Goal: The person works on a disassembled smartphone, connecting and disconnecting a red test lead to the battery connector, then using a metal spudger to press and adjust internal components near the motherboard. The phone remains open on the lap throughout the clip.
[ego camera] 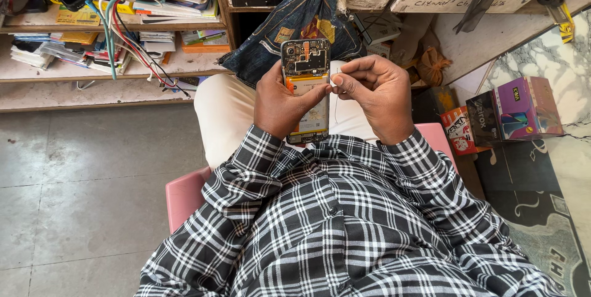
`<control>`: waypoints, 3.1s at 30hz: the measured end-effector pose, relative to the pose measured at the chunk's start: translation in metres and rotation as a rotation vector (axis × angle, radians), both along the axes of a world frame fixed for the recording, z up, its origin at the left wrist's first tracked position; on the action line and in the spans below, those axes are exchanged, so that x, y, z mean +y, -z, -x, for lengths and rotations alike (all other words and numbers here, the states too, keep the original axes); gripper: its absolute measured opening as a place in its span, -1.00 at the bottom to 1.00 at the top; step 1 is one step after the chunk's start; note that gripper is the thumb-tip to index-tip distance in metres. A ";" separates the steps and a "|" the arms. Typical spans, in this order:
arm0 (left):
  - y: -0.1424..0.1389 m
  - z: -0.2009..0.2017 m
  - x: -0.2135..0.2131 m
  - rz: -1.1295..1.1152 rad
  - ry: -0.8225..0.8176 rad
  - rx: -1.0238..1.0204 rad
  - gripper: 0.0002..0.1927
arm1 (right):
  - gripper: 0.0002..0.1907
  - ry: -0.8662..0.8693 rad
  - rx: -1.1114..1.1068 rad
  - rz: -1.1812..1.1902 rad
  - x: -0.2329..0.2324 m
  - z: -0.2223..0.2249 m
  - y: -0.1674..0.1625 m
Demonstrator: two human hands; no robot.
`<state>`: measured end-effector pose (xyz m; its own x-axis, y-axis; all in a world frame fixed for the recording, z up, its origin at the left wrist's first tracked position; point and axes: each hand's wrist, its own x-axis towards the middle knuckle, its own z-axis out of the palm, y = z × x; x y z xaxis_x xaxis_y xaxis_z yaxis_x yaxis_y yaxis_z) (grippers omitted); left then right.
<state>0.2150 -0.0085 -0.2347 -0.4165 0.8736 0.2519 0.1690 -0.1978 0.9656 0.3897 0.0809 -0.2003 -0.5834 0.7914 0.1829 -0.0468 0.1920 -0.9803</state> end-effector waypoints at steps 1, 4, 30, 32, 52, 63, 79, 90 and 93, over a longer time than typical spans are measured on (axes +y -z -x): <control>0.001 0.000 0.000 -0.001 0.001 -0.015 -0.58 | -0.83 -0.003 -0.004 0.006 0.000 0.000 -0.001; 0.004 0.000 0.002 -0.026 0.025 -0.093 -0.58 | -0.81 -0.037 0.018 0.058 -0.001 -0.001 -0.004; 0.011 -0.003 0.007 -0.031 0.136 -0.449 -0.39 | -0.80 -0.021 0.133 0.167 0.002 0.003 0.017; 0.010 -0.004 0.006 -0.060 0.137 -0.449 -0.35 | -0.80 -0.015 0.128 0.157 0.001 0.004 0.016; 0.007 -0.009 0.000 -0.132 0.043 -0.269 -0.31 | -0.83 0.037 0.093 -0.222 -0.012 0.009 0.022; -0.002 -0.010 -0.008 -0.142 -0.004 -0.111 -0.33 | -0.83 -0.011 0.167 0.112 -0.008 0.006 0.016; -0.006 -0.014 -0.013 -0.133 -0.061 0.002 -0.35 | -0.65 -0.028 0.114 -0.011 -0.011 0.007 0.004; -0.005 -0.014 -0.015 -0.192 -0.070 0.162 -0.35 | -0.56 -0.092 0.049 0.100 -0.003 -0.001 -0.007; -0.005 -0.014 -0.016 -0.234 -0.058 0.183 -0.38 | -0.64 -0.105 0.050 0.148 -0.002 -0.001 -0.008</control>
